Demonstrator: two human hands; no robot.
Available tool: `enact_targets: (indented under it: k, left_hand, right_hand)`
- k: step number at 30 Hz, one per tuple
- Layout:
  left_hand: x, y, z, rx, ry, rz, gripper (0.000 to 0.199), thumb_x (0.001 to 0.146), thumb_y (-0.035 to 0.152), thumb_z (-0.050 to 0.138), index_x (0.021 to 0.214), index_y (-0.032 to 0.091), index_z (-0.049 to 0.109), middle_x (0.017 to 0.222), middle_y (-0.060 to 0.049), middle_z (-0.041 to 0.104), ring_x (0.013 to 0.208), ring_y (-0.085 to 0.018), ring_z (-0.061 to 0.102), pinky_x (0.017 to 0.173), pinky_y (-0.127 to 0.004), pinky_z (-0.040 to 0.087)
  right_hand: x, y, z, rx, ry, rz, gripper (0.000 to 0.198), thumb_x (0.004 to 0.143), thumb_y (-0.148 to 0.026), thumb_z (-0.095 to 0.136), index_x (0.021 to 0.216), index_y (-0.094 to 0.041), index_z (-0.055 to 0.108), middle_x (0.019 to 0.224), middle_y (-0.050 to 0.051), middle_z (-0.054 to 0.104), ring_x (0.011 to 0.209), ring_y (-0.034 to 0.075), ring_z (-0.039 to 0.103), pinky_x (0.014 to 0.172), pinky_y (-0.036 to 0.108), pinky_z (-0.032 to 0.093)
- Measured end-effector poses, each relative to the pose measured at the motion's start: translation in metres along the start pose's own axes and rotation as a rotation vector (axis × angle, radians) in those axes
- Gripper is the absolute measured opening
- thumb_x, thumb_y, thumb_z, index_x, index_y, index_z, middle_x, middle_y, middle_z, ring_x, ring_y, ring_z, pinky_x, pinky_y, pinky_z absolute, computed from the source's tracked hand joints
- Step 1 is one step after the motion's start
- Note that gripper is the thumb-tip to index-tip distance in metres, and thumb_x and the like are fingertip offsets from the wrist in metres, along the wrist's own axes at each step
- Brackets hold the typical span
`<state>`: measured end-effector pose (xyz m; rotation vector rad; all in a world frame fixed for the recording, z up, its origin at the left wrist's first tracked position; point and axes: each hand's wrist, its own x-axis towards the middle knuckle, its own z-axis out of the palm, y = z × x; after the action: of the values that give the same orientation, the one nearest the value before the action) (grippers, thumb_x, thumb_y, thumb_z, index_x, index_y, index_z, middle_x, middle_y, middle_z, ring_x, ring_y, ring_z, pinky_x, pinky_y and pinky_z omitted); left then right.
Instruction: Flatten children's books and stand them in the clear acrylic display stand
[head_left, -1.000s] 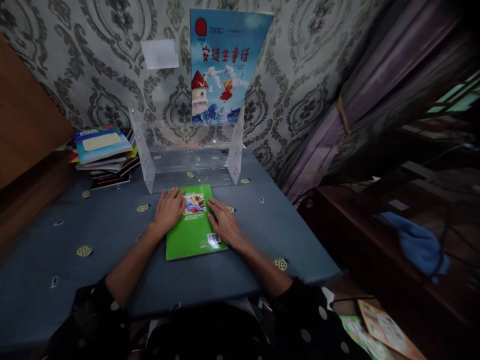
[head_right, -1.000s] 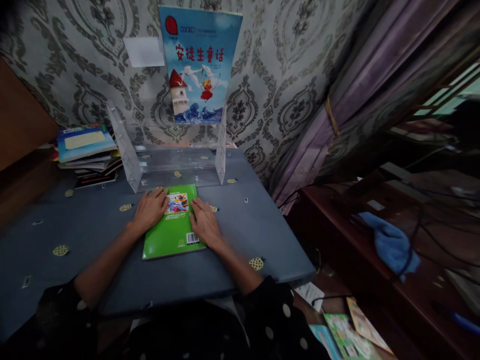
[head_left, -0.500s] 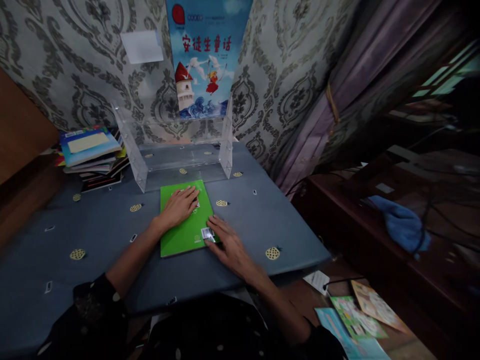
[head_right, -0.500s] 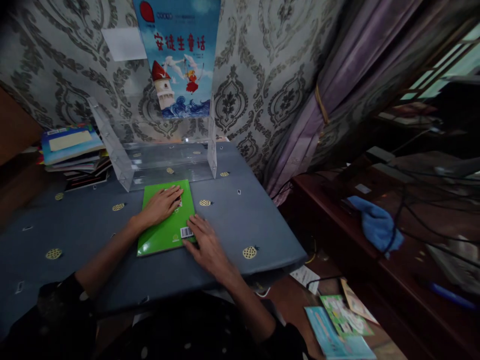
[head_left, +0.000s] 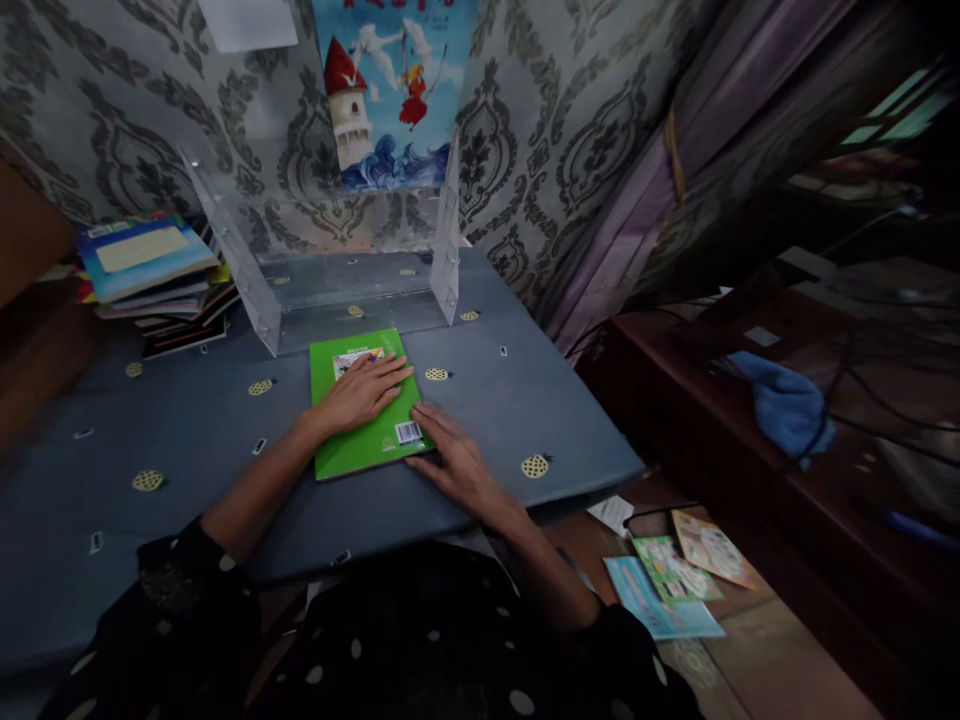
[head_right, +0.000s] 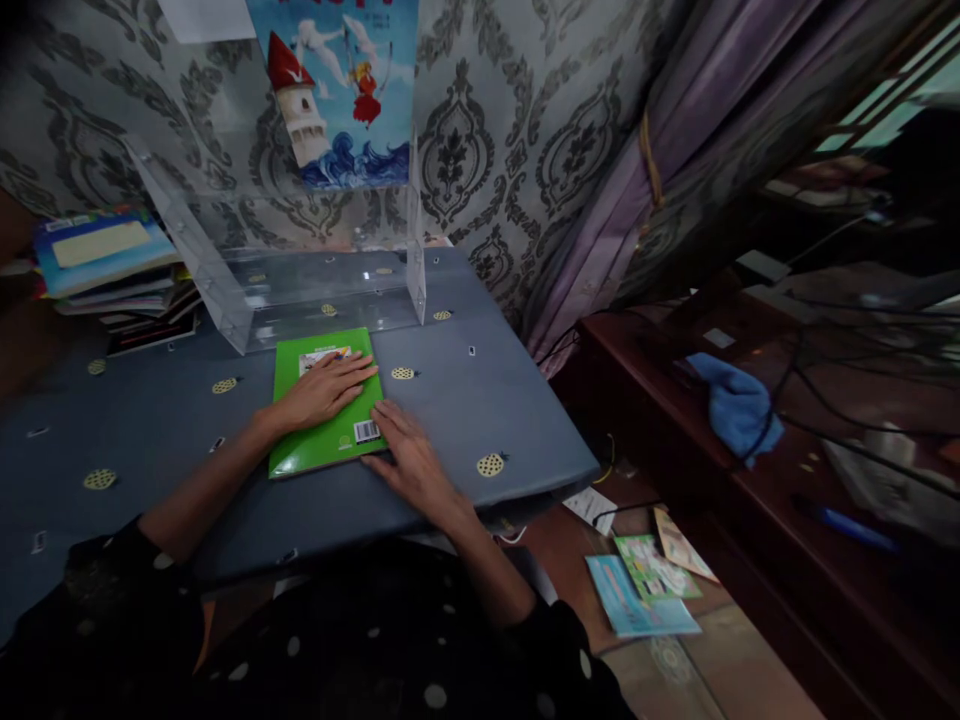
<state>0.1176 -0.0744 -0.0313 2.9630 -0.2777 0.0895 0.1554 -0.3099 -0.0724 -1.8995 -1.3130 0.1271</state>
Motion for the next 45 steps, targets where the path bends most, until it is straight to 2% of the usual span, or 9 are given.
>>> enact_targets:
  k: [3,7,13,19,24,30,33,38,45]
  left_hand:
    - [-0.007,0.009,0.001,-0.018,-0.017,0.027,0.047,0.105,0.034,0.031,0.148,0.026,0.045,0.157,-0.003,0.042,0.15,-0.018,0.029,0.124,-0.045,0.011]
    - [-0.02,0.021,0.001,-0.056,-0.017,0.064,0.046,0.105,0.036,0.032,0.15,0.03,0.043,0.158,-0.001,0.041,0.15,-0.018,0.029,0.123,-0.045,0.013]
    - [-0.036,0.041,-0.003,-0.087,-0.043,0.149,0.043,0.106,0.037,0.033,0.147,0.032,0.046,0.156,-0.001,0.044,0.15,-0.019,0.03,0.123,-0.049,0.013]
    - [-0.051,0.06,-0.007,-0.096,-0.075,0.176,0.041,0.105,0.035,0.037,0.145,0.035,0.048,0.153,0.001,0.048,0.15,-0.018,0.029,0.124,-0.05,0.013]
    - [-0.066,0.075,-0.002,-0.049,-0.035,0.153,0.043,0.105,0.028,0.032,0.146,0.029,0.047,0.153,-0.001,0.048,0.149,-0.018,0.032,0.124,-0.05,0.016]
    - [-0.088,0.099,0.008,0.045,0.023,0.024,0.046,0.104,0.022,0.032,0.15,0.022,0.041,0.156,-0.004,0.044,0.149,-0.019,0.032,0.123,-0.049,0.021]
    - [-0.099,0.107,0.012,0.065,0.072,-0.036,0.048,0.104,0.023,0.033,0.152,0.023,0.037,0.157,-0.004,0.042,0.149,-0.019,0.032,0.123,-0.049,0.022]
    - [-0.115,0.111,0.019,0.078,0.142,-0.099,0.051,0.105,0.025,0.034,0.155,0.024,0.03,0.156,-0.006,0.044,0.146,-0.02,0.037,0.122,-0.048,0.025]
    - [-0.137,0.113,0.024,0.106,0.224,-0.197,0.05,0.103,0.023,0.036,0.154,0.019,0.034,0.154,-0.01,0.047,0.144,-0.022,0.042,0.12,-0.048,0.031]
  right_hand:
    - [-0.002,0.0,0.0,0.01,0.017,0.043,0.078,0.089,-0.033,0.068,0.156,-0.023,0.03,0.156,0.014,0.042,0.144,0.027,0.04,0.119,0.048,0.038]
    - [-0.003,0.0,0.001,-0.007,0.038,0.069,0.089,0.089,-0.037,0.069,0.16,-0.026,0.016,0.159,0.014,0.037,0.146,0.029,0.036,0.12,0.05,0.036]
    - [-0.003,0.001,0.003,-0.024,0.039,0.07,0.093,0.089,-0.035,0.068,0.161,-0.026,0.009,0.159,0.014,0.036,0.147,0.029,0.035,0.12,0.051,0.035]
    - [-0.004,0.004,0.004,-0.007,0.041,0.055,0.089,0.088,-0.032,0.07,0.16,-0.024,0.019,0.158,0.015,0.038,0.146,0.028,0.036,0.12,0.048,0.036]
    - [-0.004,0.003,0.003,-0.009,0.04,0.04,0.079,0.088,-0.027,0.067,0.157,-0.024,0.028,0.157,0.013,0.04,0.146,0.027,0.038,0.119,0.048,0.036]
    - [-0.004,0.007,0.005,-0.044,0.033,0.008,0.074,0.088,-0.022,0.065,0.154,-0.02,0.034,0.155,0.016,0.042,0.145,0.027,0.04,0.119,0.049,0.037]
    - [-0.005,0.006,0.005,-0.056,0.027,0.007,0.072,0.088,-0.023,0.065,0.154,-0.021,0.035,0.155,0.015,0.042,0.145,0.028,0.039,0.119,0.05,0.036]
    - [-0.005,0.003,0.005,-0.078,0.034,0.008,0.067,0.091,-0.032,0.064,0.152,-0.02,0.039,0.155,0.016,0.042,0.144,0.028,0.04,0.118,0.049,0.038]
    - [-0.006,0.004,0.005,-0.152,0.029,-0.017,0.064,0.093,-0.036,0.061,0.151,-0.017,0.04,0.155,0.018,0.041,0.146,0.03,0.037,0.118,0.054,0.037]
